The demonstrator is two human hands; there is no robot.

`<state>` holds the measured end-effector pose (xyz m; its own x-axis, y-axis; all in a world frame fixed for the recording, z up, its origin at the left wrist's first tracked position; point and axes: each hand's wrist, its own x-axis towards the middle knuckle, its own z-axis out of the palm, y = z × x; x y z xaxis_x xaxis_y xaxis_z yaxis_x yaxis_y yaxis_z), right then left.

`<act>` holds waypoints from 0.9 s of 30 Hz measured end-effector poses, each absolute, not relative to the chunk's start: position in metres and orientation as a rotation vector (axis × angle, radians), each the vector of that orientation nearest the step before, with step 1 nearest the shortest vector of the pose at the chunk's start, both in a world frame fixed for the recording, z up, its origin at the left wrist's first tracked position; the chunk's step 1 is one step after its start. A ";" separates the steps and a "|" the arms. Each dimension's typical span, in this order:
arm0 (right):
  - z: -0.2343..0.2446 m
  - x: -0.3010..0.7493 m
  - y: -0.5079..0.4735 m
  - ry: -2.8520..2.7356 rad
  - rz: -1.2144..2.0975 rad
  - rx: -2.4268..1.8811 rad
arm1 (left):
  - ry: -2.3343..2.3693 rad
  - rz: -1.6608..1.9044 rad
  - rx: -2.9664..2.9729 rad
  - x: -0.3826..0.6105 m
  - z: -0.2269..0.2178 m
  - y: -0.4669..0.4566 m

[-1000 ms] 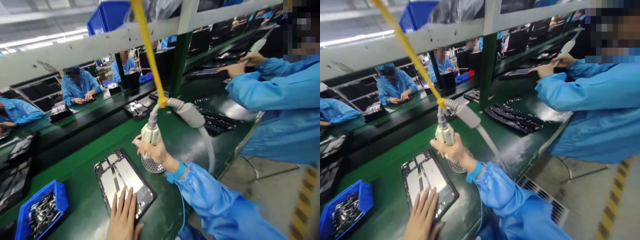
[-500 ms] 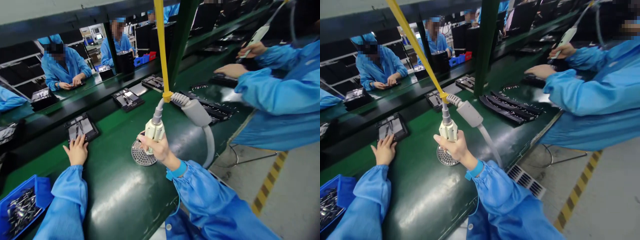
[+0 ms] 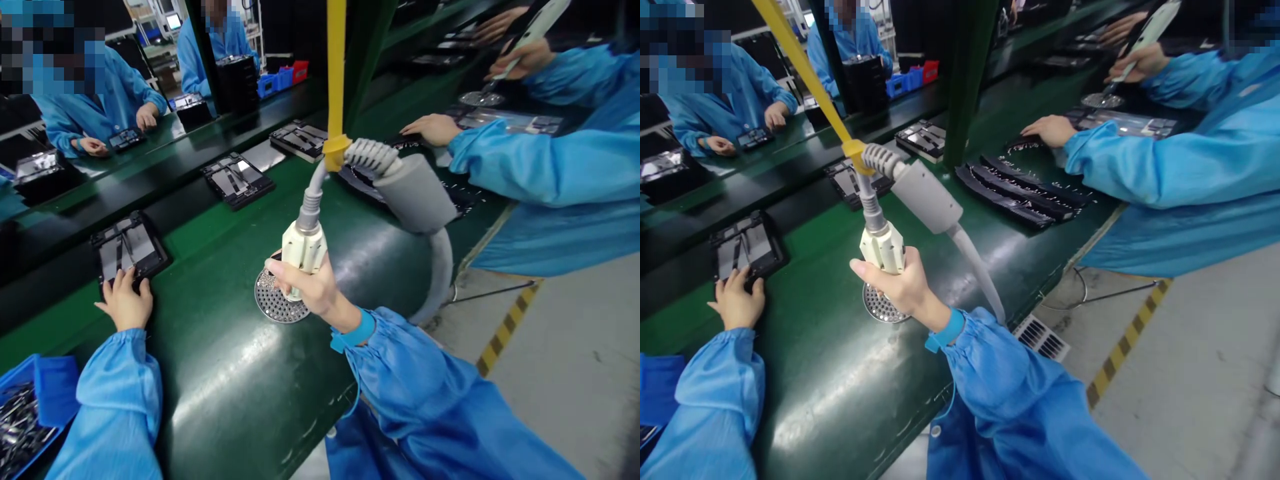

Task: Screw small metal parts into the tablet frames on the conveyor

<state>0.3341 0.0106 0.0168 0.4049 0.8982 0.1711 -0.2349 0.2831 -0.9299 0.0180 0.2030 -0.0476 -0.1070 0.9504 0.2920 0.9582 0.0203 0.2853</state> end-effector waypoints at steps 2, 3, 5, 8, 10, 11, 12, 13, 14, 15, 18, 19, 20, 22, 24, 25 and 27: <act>0.016 0.334 0.011 -0.827 0.889 -0.981 | -2.206 -0.637 -2.071 0.019 -0.047 0.200; 0.015 0.334 0.011 -0.833 0.888 -0.984 | -2.174 -0.643 -2.078 0.020 -0.046 0.198; 0.014 0.335 0.011 -0.856 0.893 -0.994 | -2.057 -0.687 -2.134 0.026 -0.042 0.196; 0.015 0.336 0.013 -0.884 0.929 -0.995 | -1.859 -0.785 -2.295 0.052 -0.031 0.200; 0.016 0.335 0.013 -0.887 0.951 -0.991 | -1.897 -0.776 -2.399 0.082 -0.023 0.209; 0.017 0.335 0.012 -0.877 0.952 -0.989 | -1.973 -0.744 -2.441 0.099 -0.019 0.216; 0.018 0.335 0.010 -0.857 0.947 -0.985 | -2.076 -0.701 -2.469 0.117 -0.016 0.224; 0.019 0.336 0.008 -0.829 0.941 -0.976 | -2.177 -0.664 -2.478 0.134 -0.015 0.234; 0.019 0.338 0.005 -0.796 0.931 -0.964 | -2.261 -0.643 -2.480 0.151 -0.014 0.245; 0.019 0.341 0.001 -0.764 0.923 -0.945 | -2.338 -0.633 -2.474 0.167 -0.013 0.257; 0.013 0.354 -0.009 -0.773 0.906 -0.859 | -2.579 -0.635 -2.393 0.207 -0.014 0.293; 0.009 0.358 -0.011 -0.793 0.911 -0.830 | -2.659 -0.643 -2.352 0.218 -0.015 0.303; 0.005 0.361 -0.012 -0.811 0.919 -0.818 | -2.730 -0.654 -2.313 0.228 -0.015 0.311; -0.004 0.363 -0.012 -0.830 0.946 -0.832 | -2.834 -0.698 -2.257 0.244 -0.015 0.324; -0.013 0.361 -0.009 -0.823 0.938 -0.851 | -2.882 -0.771 -2.265 0.253 -0.015 0.333; -0.016 0.359 -0.008 -0.816 0.919 -0.851 | -2.884 -0.821 -2.297 0.255 -0.015 0.336; -0.019 0.356 -0.005 -0.802 0.881 -0.844 | -2.818 -0.964 -2.435 0.253 -0.016 0.341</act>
<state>0.3564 -0.0053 -0.0194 0.4080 0.8820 0.2360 -0.3173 0.3793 -0.8691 0.2527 0.3407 -0.0160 -0.0558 0.9792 -0.1952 0.6542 0.1835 0.7337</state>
